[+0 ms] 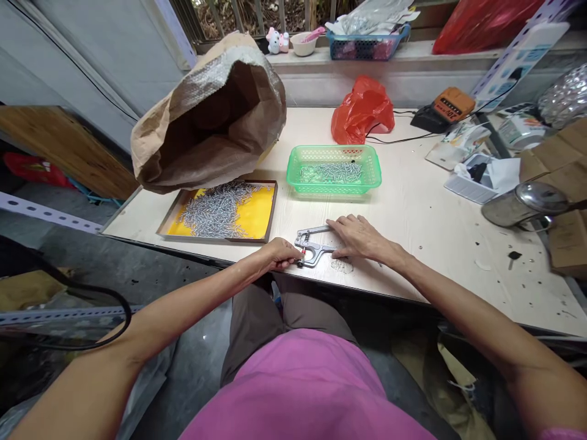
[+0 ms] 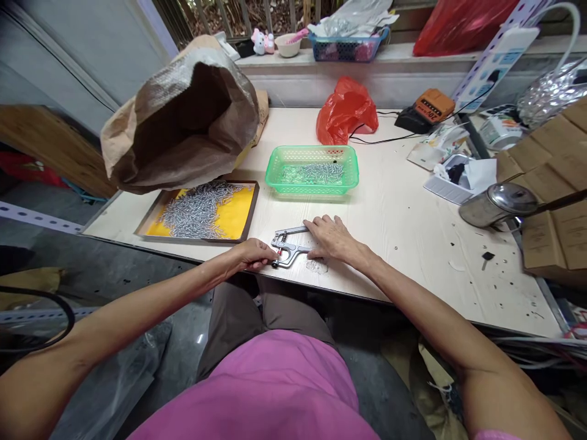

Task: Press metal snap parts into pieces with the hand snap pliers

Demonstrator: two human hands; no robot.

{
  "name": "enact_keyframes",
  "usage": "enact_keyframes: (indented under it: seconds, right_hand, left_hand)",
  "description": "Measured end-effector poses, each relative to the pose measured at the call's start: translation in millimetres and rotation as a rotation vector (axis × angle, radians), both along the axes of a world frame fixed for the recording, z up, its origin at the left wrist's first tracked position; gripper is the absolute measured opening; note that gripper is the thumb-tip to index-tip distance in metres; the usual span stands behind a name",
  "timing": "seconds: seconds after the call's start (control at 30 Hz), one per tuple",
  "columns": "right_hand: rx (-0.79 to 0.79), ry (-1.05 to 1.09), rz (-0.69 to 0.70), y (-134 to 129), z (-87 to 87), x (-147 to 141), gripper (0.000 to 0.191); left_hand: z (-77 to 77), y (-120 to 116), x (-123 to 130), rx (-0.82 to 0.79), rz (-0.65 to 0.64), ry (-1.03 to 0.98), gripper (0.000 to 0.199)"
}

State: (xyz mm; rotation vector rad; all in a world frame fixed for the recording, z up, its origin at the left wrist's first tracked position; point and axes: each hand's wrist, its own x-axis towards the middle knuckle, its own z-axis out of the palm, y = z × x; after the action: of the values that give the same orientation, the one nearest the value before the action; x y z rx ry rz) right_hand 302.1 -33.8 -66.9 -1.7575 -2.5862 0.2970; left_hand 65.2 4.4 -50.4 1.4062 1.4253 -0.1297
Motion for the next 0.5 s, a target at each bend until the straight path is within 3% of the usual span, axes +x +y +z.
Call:
enact_keyframes:
  seconds: [0.13, 0.2, 0.3, 0.37, 0.5]
  right_hand:
    - [0.022, 0.067, 0.005, -5, -1.1, -5, 0.075]
    - [0.025, 0.086, 0.004, -8, -0.9, -5, 0.08]
    - [-0.004, 0.091, -0.006, -12, 3.0, -1, 0.086]
    - [-0.038, 0.069, -0.034, -13, 7.7, 3, 0.082]
    - [-0.08, -0.004, -0.022, -13, 15.8, 5, 0.05]
  left_hand:
    - [1.9, -11, 11, 0.708, -0.331, 0.095, 0.022]
    - [-1.1, -11, 23, 0.928, -0.542, 0.039, 0.042]
    - [-8.8, -1, 41, 0.98, -0.78, -0.045, 0.066]
    - [-12.5, 7, 48, 0.944, -0.86, -0.049, 0.064]
    - [-12.2, 10, 52, 0.964, -0.924, 0.026, 0.054]
